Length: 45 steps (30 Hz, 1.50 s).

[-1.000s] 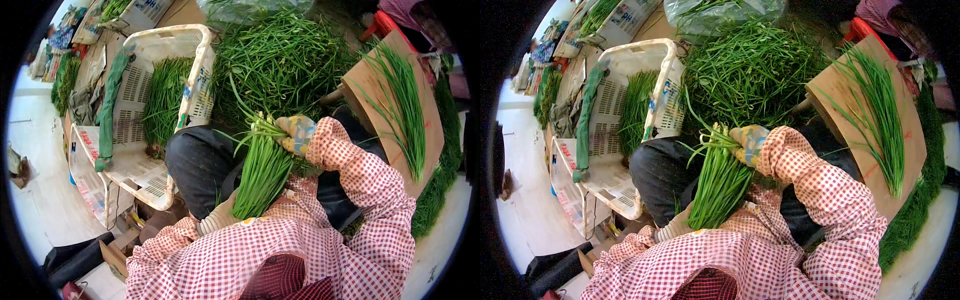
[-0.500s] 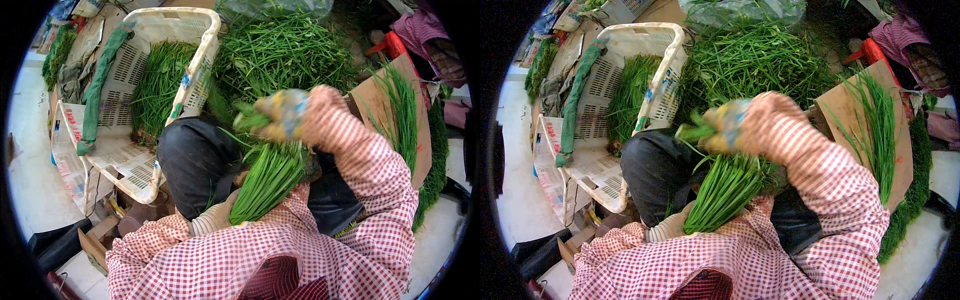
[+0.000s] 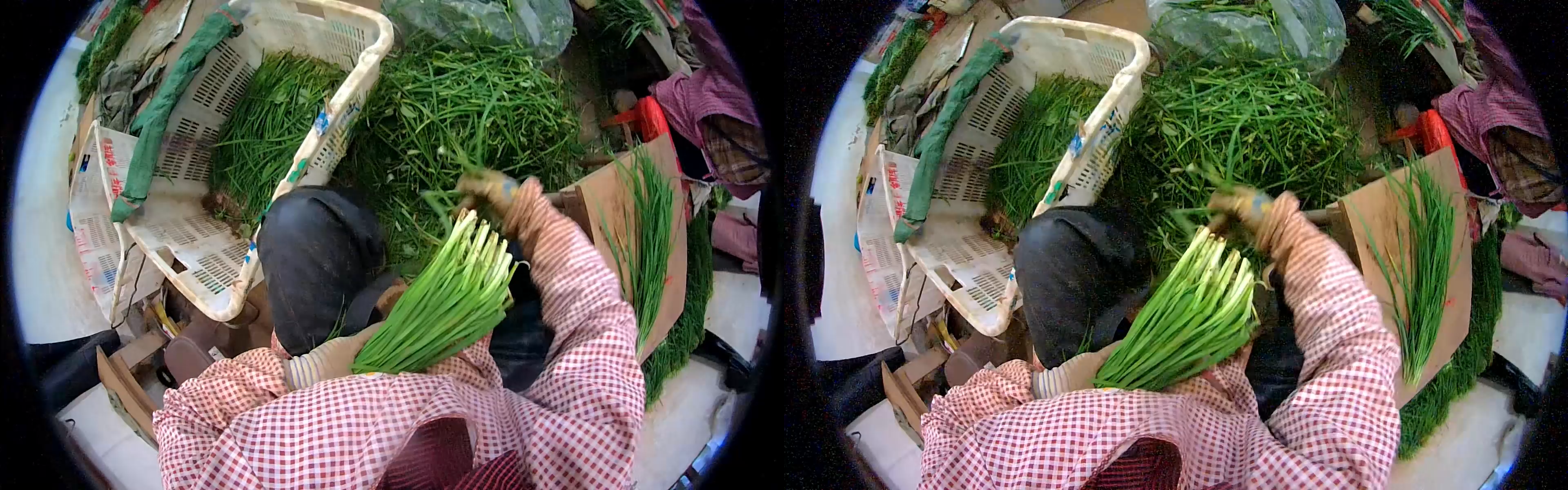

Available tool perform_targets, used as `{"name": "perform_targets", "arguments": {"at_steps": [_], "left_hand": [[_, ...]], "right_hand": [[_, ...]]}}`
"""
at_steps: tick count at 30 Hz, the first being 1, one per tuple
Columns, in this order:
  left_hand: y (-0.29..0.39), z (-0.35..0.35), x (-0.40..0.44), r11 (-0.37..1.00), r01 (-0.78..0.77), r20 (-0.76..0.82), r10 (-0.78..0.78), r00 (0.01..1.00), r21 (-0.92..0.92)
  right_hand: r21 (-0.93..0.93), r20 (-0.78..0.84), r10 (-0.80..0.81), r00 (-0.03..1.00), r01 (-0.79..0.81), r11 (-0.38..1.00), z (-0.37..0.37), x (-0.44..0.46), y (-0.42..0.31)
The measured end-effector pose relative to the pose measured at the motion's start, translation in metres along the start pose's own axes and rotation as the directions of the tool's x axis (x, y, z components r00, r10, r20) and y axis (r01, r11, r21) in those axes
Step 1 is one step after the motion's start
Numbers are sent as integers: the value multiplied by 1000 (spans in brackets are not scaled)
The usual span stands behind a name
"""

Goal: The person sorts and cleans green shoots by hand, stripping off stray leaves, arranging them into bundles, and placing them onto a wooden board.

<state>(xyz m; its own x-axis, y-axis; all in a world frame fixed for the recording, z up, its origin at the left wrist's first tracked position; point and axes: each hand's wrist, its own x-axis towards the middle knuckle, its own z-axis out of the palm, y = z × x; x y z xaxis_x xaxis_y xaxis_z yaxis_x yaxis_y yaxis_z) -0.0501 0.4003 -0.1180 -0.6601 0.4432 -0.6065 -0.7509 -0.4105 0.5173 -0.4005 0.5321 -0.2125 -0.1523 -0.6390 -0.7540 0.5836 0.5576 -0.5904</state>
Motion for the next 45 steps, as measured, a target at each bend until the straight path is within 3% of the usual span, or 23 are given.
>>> {"name": "perform_targets", "arguments": {"at_steps": [2, 3, 5, 7, 9, 10, 11, 17, 18, 20, 21, 23, 27, 29, 31, 33, 34, 35, 37, 38, 41, 44, 45], "left_hand": [[-6, -5, -4, 931, 3, 44, 14, 999, -366], [-15, -13, -6, 912, 10, 70, 20, 997, -409], [-33, -33, -9, 910, 49, 112, -2, 994, -412], [-7, -31, -20, 965, -148, 187, 108, 976, 215], [-2, -26, -15, 934, -208, 144, 172, 974, 292], [2, -24, -15, 921, -201, 118, 171, 978, 333], [5, -22, -16, 914, -190, 103, 163, 981, 358], [13, -12, -26, 866, -130, 24, 136, 990, 483], [13, -11, -28, 853, -128, 13, 142, 990, 507], [14, -8, -31, 823, -126, -6, 154, 988, 553], [14, -7, -32, 806, -123, -11, 158, 987, 579], [15, -5, -32, 764, -120, -19, 170, 985, 634], [11, -9, -26, 636, -133, 2, 203, 979, 760], [4, -21, -18, 464, -259, 126, 298, 946, 847], [8, -19, -17, 550, -215, 85, 251, 964, 807], [7, -18, -19, 629, -167, 46, 204, 978, 759], [-1, -19, -22, 698, -272, 42, 328, 944, 663], [-9, -21, -25, 741, -380, 18, 446, 895, 554], [-22, -47, -28, 833, -385, 136, 362, 922, 397], [-20, -52, -28, 822, -408, 221, 346, 912, 397], [-11, -43, -19, 917, -241, 125, 211, 969, 317], [-16, -44, -13, 965, -175, 120, 154, 981, 193], [-17, -49, -14, 974, -167, 128, 148, 981, 152]], "right_hand": [[40, 222, -109, 969, 103, 994, 42, -11, 5], [376, 546, -297, 784, 88, 923, 46, 6, 26], [573, 260, -159, 952, -19, 820, 77, -58, -9], [707, 415, -369, 832, -39, 706, 81, -77, -20], [488, 370, -295, 881, 86, 869, 74, -77, -17], [68, 257, -371, 892, 367, 928, 73, -76, -22], [-118, 216, -338, 916, 368, 922, 74, -96, -34], [41, -150, -482, 863, 492, 869, 83, -67, -6], [203, -102, -580, 808, 588, 783, 75, -38, 8], [283, -166, -452, 877, 481, 830, 73, -44, -7], [-171, -286, -380, 880, 344, 923, 70, -51, -13], [-163, -187, -532, 826, 508, 846, 56, -25, -2], [-157, -390, -518, 761, 499, 852, 56, -52, 10], [-117, -423, -599, 680, 614, 780, 52, -48, 19], [-207, -445, -648, 617, 634, 746, 25, -22, 26], [-601, -475, -615, 629, 279, 749, -24, -20, 30], [-700, -487, -607, 628, 136, 701, -40, -28, 32], [-580, -435, -636, 638, 342, 740, -50, -63, 23], [-225, -323, -693, 645, 659, 718, -54, -135, 2], [-193, -198, -700, 686, 673, 714, -43, -159, -3], [-509, 378, -579, 722, 685, 522, 45, -158, 0], [-772, 377, -804, 460, 636, 2, 91, -151, 18], [-770, 369, -812, 452, 638, 5, 92, -130, 20]]}}
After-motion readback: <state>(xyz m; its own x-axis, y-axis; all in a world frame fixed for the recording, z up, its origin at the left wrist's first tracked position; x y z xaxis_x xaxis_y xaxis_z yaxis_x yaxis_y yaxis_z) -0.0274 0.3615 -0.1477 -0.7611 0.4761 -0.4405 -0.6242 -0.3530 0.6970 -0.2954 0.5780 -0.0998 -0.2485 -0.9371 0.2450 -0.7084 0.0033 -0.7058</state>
